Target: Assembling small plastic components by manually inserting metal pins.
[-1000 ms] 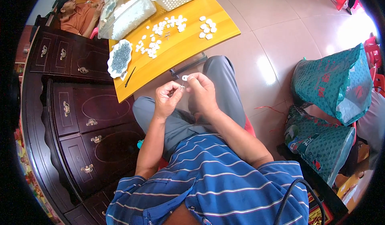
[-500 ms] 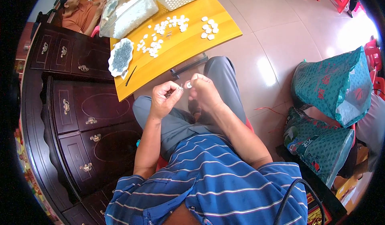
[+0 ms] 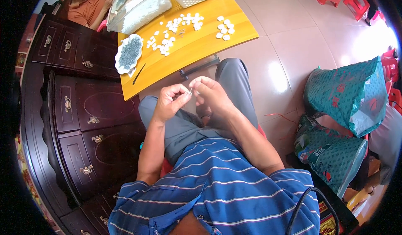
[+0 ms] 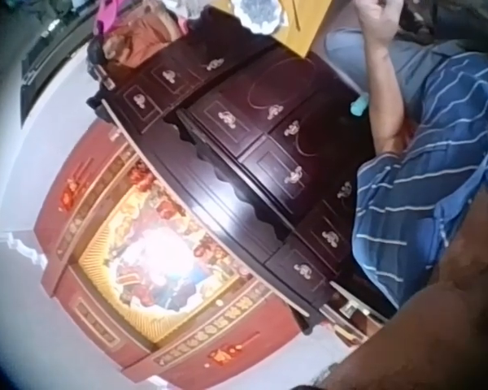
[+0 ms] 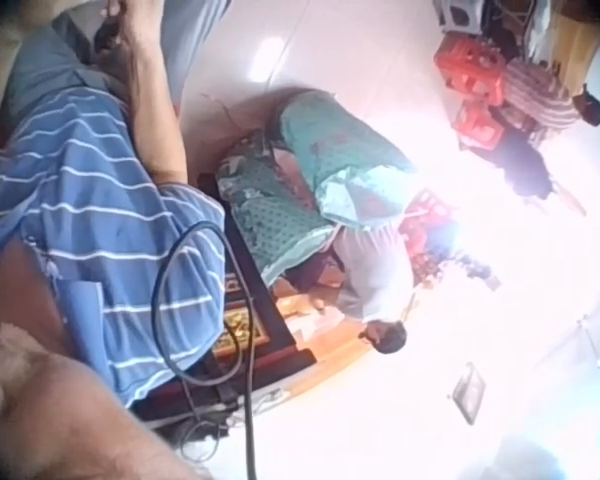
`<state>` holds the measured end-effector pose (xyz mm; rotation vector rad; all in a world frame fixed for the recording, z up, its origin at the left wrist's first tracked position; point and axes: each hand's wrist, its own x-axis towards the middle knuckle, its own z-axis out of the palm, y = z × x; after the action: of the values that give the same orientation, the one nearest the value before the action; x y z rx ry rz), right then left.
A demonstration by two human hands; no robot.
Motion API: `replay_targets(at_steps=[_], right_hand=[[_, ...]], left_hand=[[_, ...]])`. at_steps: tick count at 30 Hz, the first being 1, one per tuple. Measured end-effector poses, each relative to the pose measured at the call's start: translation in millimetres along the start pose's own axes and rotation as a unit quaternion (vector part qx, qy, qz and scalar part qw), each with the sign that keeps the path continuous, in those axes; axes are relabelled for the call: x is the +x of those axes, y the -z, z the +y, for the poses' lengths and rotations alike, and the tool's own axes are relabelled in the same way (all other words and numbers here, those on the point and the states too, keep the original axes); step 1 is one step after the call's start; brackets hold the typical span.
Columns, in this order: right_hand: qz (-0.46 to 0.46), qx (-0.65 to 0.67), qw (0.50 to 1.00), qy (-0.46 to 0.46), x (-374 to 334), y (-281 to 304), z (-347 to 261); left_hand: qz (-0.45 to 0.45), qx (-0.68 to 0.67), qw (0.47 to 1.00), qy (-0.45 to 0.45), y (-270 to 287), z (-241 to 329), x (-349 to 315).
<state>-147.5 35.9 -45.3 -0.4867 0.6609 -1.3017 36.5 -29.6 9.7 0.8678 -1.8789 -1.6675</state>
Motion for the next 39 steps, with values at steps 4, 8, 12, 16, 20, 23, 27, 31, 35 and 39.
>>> replay_targets(at_steps=[4,8,12,16,20,23,27,31,35,39], right_hand=[[-0.014,-0.143,0.989,0.032,0.1,9.0,3.9],[0.003,-0.194,0.980,0.036,-0.1,6.7,5.9],[0.014,-0.235,0.970,0.053,0.2,8.8,6.7],[0.034,-0.261,0.953,0.147,2.2,4.3,10.9],[0.036,-0.278,0.958,0.065,-0.7,5.2,5.6],[0.046,-0.287,0.956,0.049,-1.7,3.3,3.3],[0.073,-0.290,0.952,0.069,0.8,6.6,16.8],[0.081,-0.251,0.963,0.055,0.7,4.2,22.9],[0.085,-0.138,0.987,-0.015,-1.7,3.8,17.5],[0.108,-0.090,0.990,0.000,2.0,6.1,9.7]], left_hand=[[-0.001,0.016,0.999,0.033,6.0,-6.3,-1.5],[0.006,0.044,0.998,0.034,7.1,-9.7,-0.8],[0.020,0.074,0.996,0.043,5.8,-9.5,-0.7],[0.041,0.100,0.994,0.026,4.6,-10.1,0.0],[0.043,0.125,0.991,0.028,4.3,-7.7,-0.4],[0.042,0.147,0.988,0.024,3.7,-8.1,-0.2],[0.068,0.166,0.984,-0.002,-5.1,-5.6,-1.1],[0.075,0.183,0.980,-0.012,-2.5,-9.7,-2.8],[0.070,0.177,0.982,-0.004,0.0,-10.2,-0.7],[0.067,0.163,0.984,0.007,-2.3,-10.5,-0.9]])
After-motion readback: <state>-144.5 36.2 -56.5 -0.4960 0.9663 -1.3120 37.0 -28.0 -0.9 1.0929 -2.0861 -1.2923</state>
